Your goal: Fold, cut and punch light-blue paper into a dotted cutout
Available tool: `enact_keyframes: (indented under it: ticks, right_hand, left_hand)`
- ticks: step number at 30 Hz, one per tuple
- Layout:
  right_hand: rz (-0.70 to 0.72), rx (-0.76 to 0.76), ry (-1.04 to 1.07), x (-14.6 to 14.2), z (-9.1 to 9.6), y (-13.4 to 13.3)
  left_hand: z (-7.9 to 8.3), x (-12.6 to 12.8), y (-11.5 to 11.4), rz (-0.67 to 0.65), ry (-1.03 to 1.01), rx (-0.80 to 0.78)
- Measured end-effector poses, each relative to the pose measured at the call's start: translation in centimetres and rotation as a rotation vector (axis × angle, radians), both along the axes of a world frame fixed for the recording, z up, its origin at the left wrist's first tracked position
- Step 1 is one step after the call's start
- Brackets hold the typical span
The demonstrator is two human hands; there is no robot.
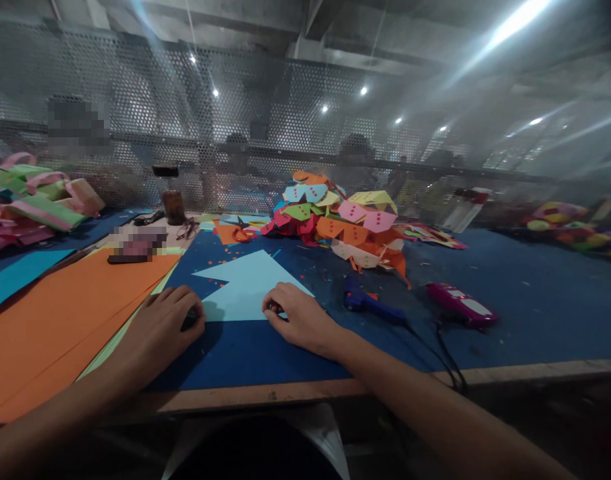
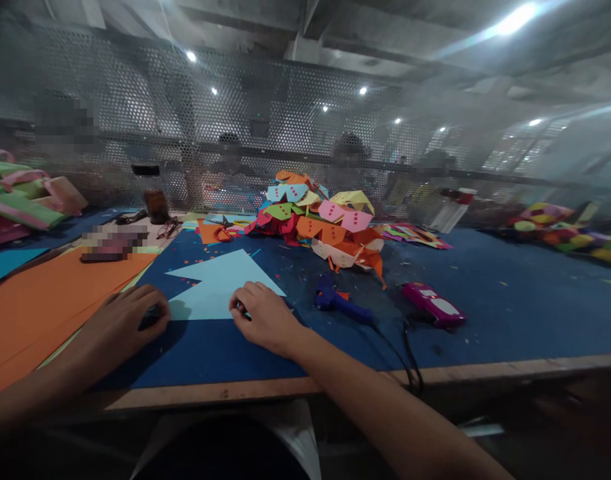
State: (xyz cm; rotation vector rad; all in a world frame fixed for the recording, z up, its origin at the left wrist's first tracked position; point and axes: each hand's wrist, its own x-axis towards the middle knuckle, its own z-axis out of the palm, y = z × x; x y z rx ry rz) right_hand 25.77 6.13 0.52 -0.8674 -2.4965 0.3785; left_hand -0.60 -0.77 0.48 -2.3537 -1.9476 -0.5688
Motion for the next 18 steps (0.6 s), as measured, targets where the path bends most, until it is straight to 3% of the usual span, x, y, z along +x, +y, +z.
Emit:
enact_keyframes:
  ticks: [18]
  right_hand:
    - [0.006, 0.017, 0.011, 0.08, -0.15, 0.07]
  left_hand:
    - [-0.70, -0.73, 0.21, -0.008, -0.049, 0.007]
